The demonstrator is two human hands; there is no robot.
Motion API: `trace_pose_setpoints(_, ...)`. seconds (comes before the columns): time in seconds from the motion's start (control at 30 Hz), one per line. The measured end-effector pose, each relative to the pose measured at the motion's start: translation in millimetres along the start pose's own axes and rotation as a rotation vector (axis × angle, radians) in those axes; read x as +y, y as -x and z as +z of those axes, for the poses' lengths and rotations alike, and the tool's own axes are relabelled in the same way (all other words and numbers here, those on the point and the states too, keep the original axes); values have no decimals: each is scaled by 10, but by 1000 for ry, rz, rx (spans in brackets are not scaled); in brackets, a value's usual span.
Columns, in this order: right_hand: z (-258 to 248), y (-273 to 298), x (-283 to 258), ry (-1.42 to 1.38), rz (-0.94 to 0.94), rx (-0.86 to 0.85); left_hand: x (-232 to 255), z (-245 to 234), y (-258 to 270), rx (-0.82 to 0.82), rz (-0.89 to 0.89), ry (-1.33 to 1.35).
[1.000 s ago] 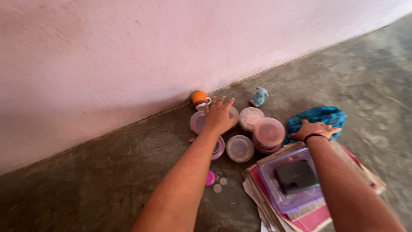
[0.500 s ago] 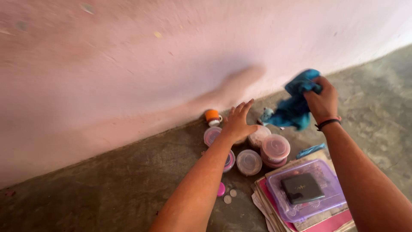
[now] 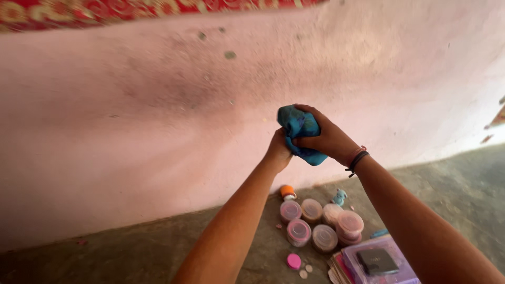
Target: The person cleans a framed photograph with a cloth, wraps it in plastic, and places it on a shelf. They then arrange mugs and small containers on the shelf, remove items from a lower shelf, and wipe the shelf surface with a cloth.
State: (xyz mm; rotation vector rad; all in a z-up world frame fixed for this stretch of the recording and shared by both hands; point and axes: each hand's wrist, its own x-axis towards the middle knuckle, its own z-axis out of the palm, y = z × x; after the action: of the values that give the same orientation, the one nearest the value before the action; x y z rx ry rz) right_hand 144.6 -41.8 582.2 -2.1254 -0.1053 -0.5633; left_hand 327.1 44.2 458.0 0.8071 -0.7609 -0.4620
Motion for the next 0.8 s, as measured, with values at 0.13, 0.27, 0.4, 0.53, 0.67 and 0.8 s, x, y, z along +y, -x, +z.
trace_pose_setpoints(0.13, 69, -445, -673, 143, -210, 70, 1204, -32, -30, 6, 137, -853)
trace_pose_setpoints(0.27, 133, -1221, -1126, 344, -428, 334, 2559, -177, -265, -46, 591, -1245)
trace_pose_setpoints(0.4, 158, -2134, -1433, 328, -708, 558, 3727, -628, -475, 238, 706, -1681)
trace_pose_setpoints(0.53, 210, -3142, -1649, 357, -983, 651, 4506, -999, -1004, 323, 790, -1969)
trace_pose_setpoints(0.67, 304, -4108, -1799, 466, -1080, 825, 5233, -1352, -1856, 344, 763, -1778)
trace_pose_setpoints(0.8, 408, -5068, -2088, 481, -690, 563, 5881, -1783, -2566, 320, 331, -1659)
